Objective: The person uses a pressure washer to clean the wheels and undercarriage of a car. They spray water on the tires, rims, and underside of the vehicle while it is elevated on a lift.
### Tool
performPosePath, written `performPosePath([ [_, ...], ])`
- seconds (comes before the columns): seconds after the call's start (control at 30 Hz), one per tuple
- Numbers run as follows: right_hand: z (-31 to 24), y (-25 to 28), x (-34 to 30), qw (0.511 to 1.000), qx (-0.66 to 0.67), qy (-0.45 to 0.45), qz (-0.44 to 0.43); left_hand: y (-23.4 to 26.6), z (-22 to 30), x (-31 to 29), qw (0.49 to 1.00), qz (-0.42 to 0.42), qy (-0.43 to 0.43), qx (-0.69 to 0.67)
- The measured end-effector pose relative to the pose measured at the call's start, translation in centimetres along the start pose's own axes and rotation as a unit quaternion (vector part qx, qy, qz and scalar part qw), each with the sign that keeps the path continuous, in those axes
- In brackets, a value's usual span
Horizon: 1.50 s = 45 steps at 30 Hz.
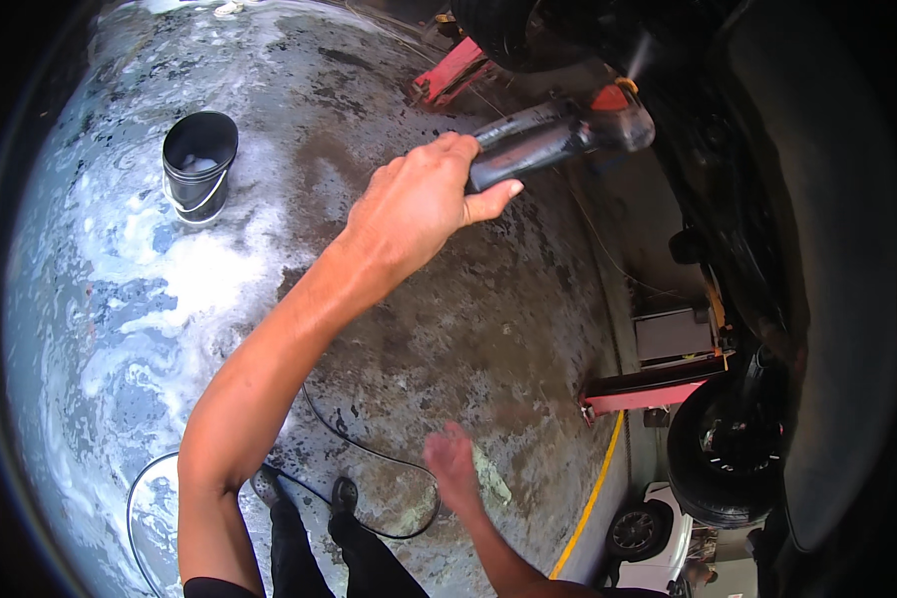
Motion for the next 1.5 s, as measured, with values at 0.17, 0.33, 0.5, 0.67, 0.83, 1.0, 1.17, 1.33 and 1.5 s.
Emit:
performPosePath([
  [0.17, -24.5, -1.8, 7.5, 0.962, 0.083, 0.259, 0.026, -0.9, 3.0, -0.8, 0.999, -0.044, -0.003, 0.005],
  [0.33, -38.2, -1.6, 13.1, 0.919, 0.199, 0.325, 0.095, -2.5, 6.5, -0.9, 0.996, -0.067, 0.007, -0.063],
  [0.5, -43.1, -2.0, 16.5, 0.912, 0.191, 0.308, 0.193, -3.8, 9.1, -1.0, 0.991, -0.078, 0.023, -0.101],
  [0.67, -46.9, -0.6, 19.3, 0.93, 0.108, 0.302, 0.18, -5.1, 11.1, 0.7, 0.975, -0.099, 0.089, -0.181],
  [0.83, -49.6, -0.7, 21.3, 0.92, 0.053, 0.339, 0.192, -6.1, 11.3, 2.7, 0.946, -0.158, 0.11, -0.262],
  [1.0, -48.3, 0.3, 23.4, 0.934, 0.098, 0.297, 0.175, -4.2, 8.8, -2.5, 0.942, -0.165, 0.084, -0.279],
  [1.17, -47.6, 1.9, 24.1, 0.935, 0.149, 0.292, 0.137, -3.7, 0.1, -14.2, 0.947, -0.239, 0.085, -0.195],
  [1.33, -43.7, 1.6, 23.5, 0.956, 0.136, 0.243, 0.097, -0.9, -10.8, -30.6, 0.944, -0.195, 0.252, -0.084],
  [1.5, -35.0, 3.2, 26.5, 0.951, 0.063, 0.25, 0.169, 4.2, -16.1, -43.5, 0.919, -0.188, 0.347, -0.003],
])
Point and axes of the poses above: each hand's wrist, its own x-axis towards the middle knuckle, its own y-axis out of the back of the hand, z = x × y, the point moved 5 cm from there along x, towards the middle knuckle, and after that the axes turned 15 degrees about z, right-handed, at the moved point
